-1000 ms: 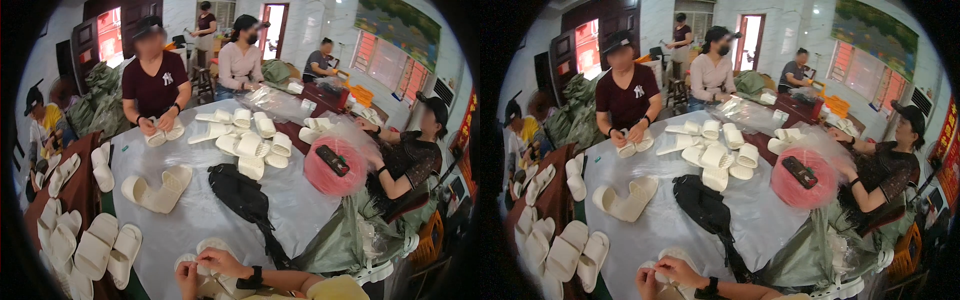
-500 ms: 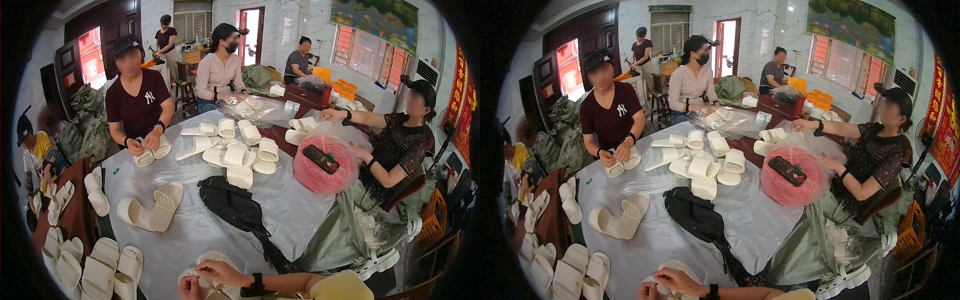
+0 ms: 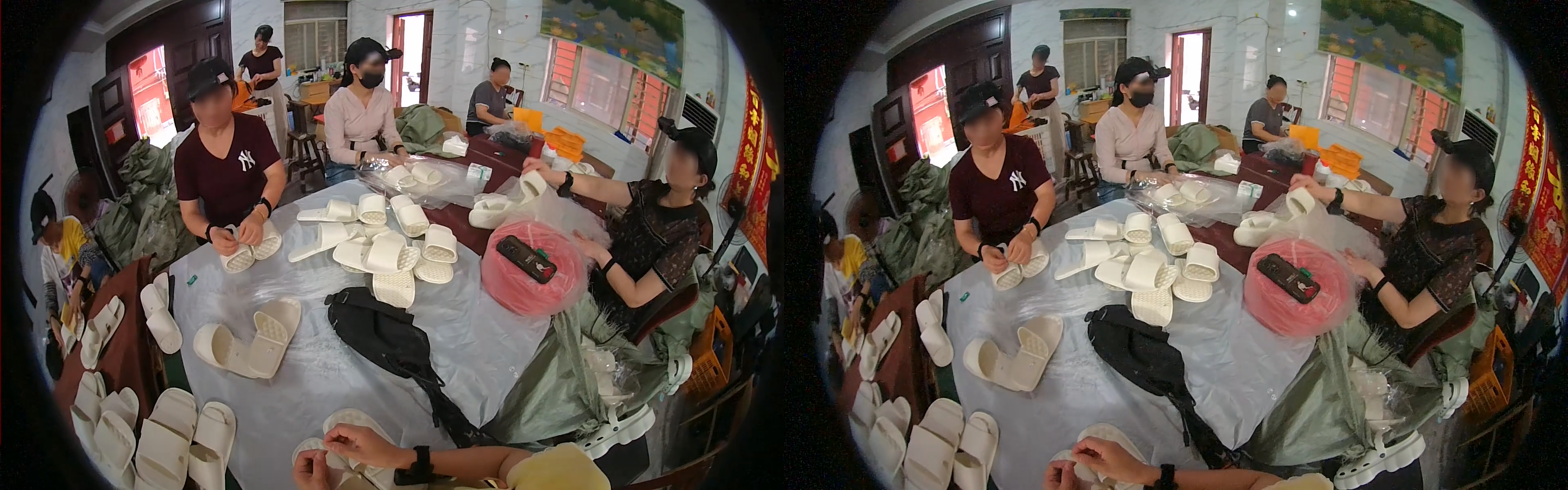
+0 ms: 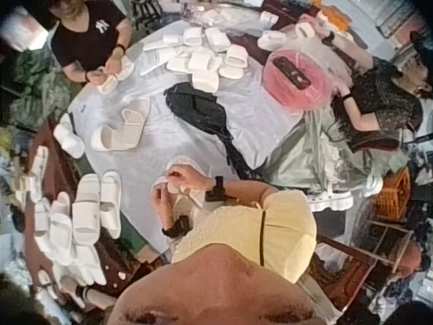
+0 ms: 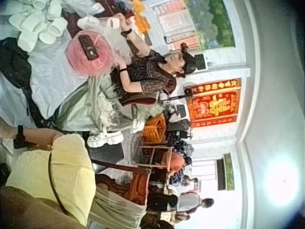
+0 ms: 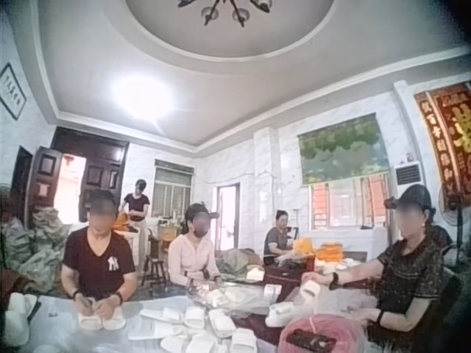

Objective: Assembling and checking hotel-style slippers at a production table.

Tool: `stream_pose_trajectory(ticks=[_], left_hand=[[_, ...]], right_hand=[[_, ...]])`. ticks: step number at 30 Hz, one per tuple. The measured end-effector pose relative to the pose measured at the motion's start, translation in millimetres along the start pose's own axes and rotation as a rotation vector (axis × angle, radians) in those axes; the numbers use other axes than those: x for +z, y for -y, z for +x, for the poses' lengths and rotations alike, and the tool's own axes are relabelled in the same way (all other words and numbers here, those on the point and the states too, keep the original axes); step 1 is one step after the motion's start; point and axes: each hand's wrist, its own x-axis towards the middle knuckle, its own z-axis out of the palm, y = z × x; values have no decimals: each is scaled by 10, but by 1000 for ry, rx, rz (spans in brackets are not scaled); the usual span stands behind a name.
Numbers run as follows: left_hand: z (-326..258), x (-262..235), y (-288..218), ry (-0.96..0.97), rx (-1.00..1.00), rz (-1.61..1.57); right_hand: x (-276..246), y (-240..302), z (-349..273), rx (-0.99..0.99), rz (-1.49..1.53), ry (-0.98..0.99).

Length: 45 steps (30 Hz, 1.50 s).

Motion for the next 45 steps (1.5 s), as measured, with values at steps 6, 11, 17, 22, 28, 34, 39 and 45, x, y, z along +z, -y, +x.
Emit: stream_pose_trajectory(ticks=[6,11,17,22,28,34,39,45], left_hand=[[-31,11,-52,-48,-13,3],[-9,7,12,-40,17,48],[-23,43,-29,-44,-34,24],[-41,49,-111,-38,-11,19],[-33,61,-129,-25,68,24],[-25,75,-183,24,9,-3],[-19,45,-89,-4,23,81],[6,34,-63,18,10,-16]], right_hand=[[18,-43,5,8,42,-14],[34,-137,8,-2,96,-44],[20,-164,1,-5,57,-52],[33,-38,-1,-11,13,-62],[49,-77,14,-33,-48,-88],[13,-104,8,13,-86,-41],[31,-31,-4,-29,-141,-16],[24,-4,-19,-41,-171,-23]])
